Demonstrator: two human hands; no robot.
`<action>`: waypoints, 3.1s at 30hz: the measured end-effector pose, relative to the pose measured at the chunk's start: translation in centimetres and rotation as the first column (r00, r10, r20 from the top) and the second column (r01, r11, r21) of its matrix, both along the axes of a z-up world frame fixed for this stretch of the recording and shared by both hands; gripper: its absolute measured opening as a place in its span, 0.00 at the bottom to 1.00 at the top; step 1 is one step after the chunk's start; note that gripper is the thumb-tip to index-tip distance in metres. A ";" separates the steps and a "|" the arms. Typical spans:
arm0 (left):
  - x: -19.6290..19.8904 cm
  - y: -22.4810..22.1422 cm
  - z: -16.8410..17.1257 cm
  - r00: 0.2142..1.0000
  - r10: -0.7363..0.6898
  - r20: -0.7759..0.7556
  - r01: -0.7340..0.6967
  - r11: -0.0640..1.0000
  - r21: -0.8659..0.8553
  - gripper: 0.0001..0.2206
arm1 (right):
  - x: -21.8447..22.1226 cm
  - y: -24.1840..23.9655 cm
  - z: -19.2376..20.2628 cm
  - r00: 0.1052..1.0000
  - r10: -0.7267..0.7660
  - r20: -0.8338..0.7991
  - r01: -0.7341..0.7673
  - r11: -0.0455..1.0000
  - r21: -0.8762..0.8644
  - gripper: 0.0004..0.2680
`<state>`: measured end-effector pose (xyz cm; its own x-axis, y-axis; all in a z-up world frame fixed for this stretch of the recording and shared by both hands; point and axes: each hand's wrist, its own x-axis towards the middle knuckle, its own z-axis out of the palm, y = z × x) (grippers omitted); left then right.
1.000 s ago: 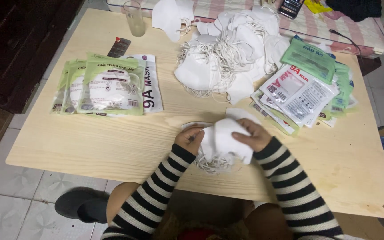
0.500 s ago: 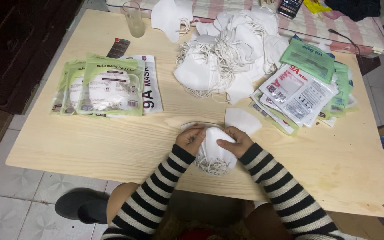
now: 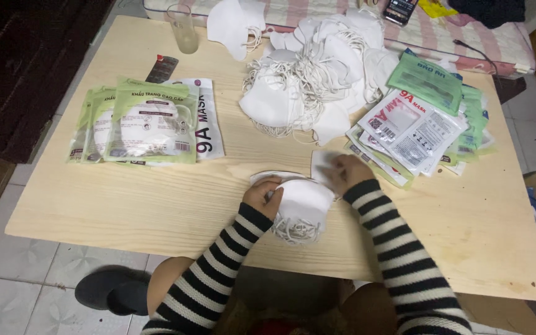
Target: Sorting and stacking white face masks on a table for packaging
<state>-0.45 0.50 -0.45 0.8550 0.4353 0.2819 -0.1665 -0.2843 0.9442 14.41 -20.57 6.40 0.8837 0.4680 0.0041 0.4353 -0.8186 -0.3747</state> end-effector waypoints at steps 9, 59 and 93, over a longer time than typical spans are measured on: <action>0.3 0.2 -0.5 1.000 0.012 0.019 -0.014 0.995 0.098 0.03 | 5.6 -0.6 -3.7 0.974 -0.213 -0.076 0.180 0.933 -0.312 0.24; -1.0 2.6 7.2 1.000 -0.012 0.008 0.014 0.748 -0.663 0.07 | -3.3 3.1 3.4 0.838 0.172 -0.517 0.046 0.923 0.381 0.27; 1.1 5.0 2.5 0.992 -0.064 0.111 0.127 0.612 -0.781 0.10 | 5.0 4.0 -1.7 0.975 0.063 0.215 -0.003 0.962 -0.272 0.33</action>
